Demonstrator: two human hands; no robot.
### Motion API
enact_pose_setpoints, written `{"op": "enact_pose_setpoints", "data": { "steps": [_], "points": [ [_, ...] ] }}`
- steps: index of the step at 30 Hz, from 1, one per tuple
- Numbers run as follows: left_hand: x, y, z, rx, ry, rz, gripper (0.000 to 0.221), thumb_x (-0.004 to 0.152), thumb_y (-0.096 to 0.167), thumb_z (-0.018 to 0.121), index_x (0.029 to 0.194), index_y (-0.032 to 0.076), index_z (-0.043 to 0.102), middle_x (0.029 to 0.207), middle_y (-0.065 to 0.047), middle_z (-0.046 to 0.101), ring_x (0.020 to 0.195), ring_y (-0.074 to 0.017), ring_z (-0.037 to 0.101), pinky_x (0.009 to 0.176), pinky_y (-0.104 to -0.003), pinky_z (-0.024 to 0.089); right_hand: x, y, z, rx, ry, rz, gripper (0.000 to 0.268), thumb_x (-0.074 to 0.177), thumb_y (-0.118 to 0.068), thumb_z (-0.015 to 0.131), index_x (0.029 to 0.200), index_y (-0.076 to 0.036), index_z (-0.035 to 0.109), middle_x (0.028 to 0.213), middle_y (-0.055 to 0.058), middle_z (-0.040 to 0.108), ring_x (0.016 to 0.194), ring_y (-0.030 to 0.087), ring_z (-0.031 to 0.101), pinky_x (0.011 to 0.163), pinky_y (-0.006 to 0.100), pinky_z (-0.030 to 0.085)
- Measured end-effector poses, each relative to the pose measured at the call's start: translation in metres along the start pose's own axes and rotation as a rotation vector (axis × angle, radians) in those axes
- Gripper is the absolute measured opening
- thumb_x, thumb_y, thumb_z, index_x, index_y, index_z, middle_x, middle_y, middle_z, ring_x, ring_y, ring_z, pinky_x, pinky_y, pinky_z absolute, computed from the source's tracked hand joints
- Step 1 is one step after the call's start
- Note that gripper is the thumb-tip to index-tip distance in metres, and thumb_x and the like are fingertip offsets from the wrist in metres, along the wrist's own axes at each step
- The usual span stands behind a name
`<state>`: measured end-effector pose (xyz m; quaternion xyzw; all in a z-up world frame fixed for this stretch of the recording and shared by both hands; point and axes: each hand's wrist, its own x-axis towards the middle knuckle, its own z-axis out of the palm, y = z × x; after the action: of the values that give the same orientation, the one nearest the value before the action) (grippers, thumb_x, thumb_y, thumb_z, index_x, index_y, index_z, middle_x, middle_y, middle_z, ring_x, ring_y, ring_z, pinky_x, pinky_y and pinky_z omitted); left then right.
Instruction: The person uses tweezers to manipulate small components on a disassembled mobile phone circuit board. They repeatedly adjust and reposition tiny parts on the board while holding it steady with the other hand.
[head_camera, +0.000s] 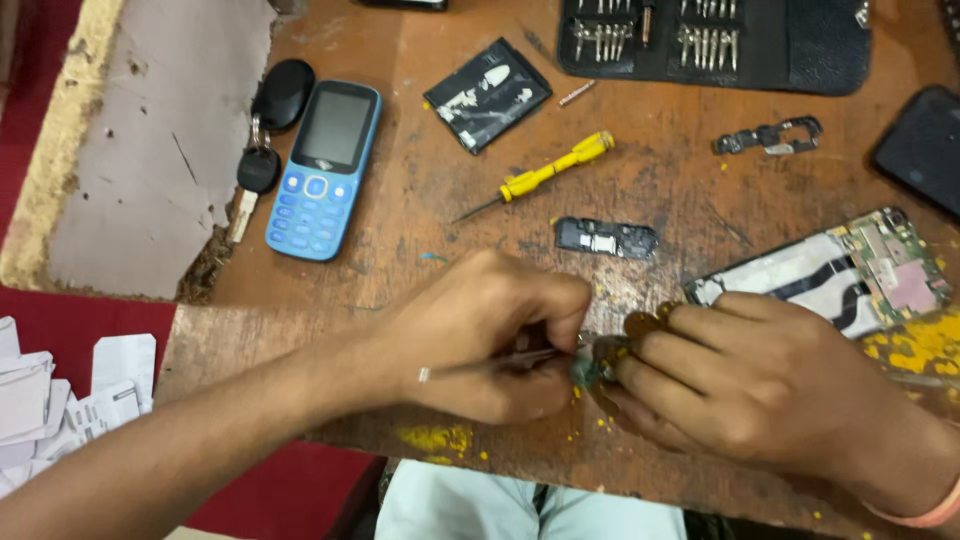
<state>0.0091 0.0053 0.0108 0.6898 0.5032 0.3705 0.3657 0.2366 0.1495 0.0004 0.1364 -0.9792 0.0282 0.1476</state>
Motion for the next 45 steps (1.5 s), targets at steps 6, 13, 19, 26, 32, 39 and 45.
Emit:
{"op": "enact_pose_setpoints", "data": {
  "steps": [6,13,19,26,32,39,45],
  "points": [
    [0.029,-0.022,-0.003,-0.128,-0.017,0.112,0.029,0.079,0.009,0.075,0.074,0.007,0.046,0.062,0.000,0.050,0.056,-0.0110,0.050,0.052,-0.032,0.038,-0.003,0.012,0.007,0.115,0.039,-0.058,0.019,0.090,-0.027,0.076,0.091,-0.009,0.070,0.088,0.002,0.066,0.077,0.018,0.063,0.061,0.033,0.046],
    [0.011,-0.018,-0.004,-0.286,-0.105,0.111,0.026,0.081,0.006,0.068,0.071,0.007,0.044,0.061,0.000,0.049,0.054,-0.0092,0.048,0.051,-0.031,0.037,-0.007,0.008,0.004,0.140,0.009,-0.054,0.032,0.081,-0.017,0.069,0.110,-0.006,0.072,0.104,0.005,0.069,0.088,0.020,0.066,0.076,0.038,0.050],
    [0.007,-0.023,-0.004,-0.341,-0.212,0.082,0.020,0.081,0.006,0.068,0.075,0.006,0.049,0.068,0.000,0.053,0.062,-0.0090,0.051,0.058,-0.031,0.042,-0.003,0.009,0.000,0.105,0.014,0.001,0.033,0.085,-0.024,0.070,0.114,-0.007,0.071,0.109,0.005,0.068,0.094,0.021,0.065,0.083,0.040,0.050],
    [0.009,-0.031,-0.006,-0.335,-0.334,0.078,0.020,0.081,0.007,0.071,0.078,0.006,0.052,0.071,0.000,0.057,0.068,-0.0084,0.053,0.060,-0.031,0.044,-0.001,-0.015,0.000,0.046,0.012,0.199,0.060,0.084,-0.057,0.074,0.107,-0.001,0.071,0.104,0.008,0.068,0.094,0.023,0.065,0.081,0.039,0.050],
    [0.012,-0.038,-0.005,-0.353,-0.345,0.100,0.019,0.082,0.008,0.072,0.080,0.007,0.053,0.073,0.001,0.056,0.070,-0.0076,0.054,0.062,-0.030,0.043,0.007,-0.033,0.004,0.174,-0.065,0.266,0.054,0.087,-0.054,0.074,0.108,-0.004,0.073,0.100,0.005,0.067,0.088,0.021,0.063,0.077,0.037,0.050],
    [0.011,-0.047,-0.005,-0.509,-0.361,0.133,0.019,0.088,0.005,0.071,0.084,0.006,0.053,0.073,0.001,0.057,0.073,-0.0050,0.055,0.064,-0.027,0.045,0.008,-0.002,0.023,0.393,-0.095,0.165,0.044,0.086,-0.052,0.078,0.106,-0.013,0.074,0.095,0.003,0.062,0.089,0.021,0.063,0.079,0.036,0.051],
    [0.008,-0.041,-0.007,-0.404,-0.340,0.116,0.020,0.082,0.006,0.074,0.084,0.006,0.054,0.075,0.001,0.060,0.073,-0.0060,0.056,0.063,-0.029,0.046,-0.002,-0.007,0.020,0.301,-0.043,0.204,0.063,0.080,-0.058,0.078,0.114,-0.006,0.071,0.104,0.005,0.066,0.097,0.022,0.065,0.083,0.039,0.051]
  ]
}}
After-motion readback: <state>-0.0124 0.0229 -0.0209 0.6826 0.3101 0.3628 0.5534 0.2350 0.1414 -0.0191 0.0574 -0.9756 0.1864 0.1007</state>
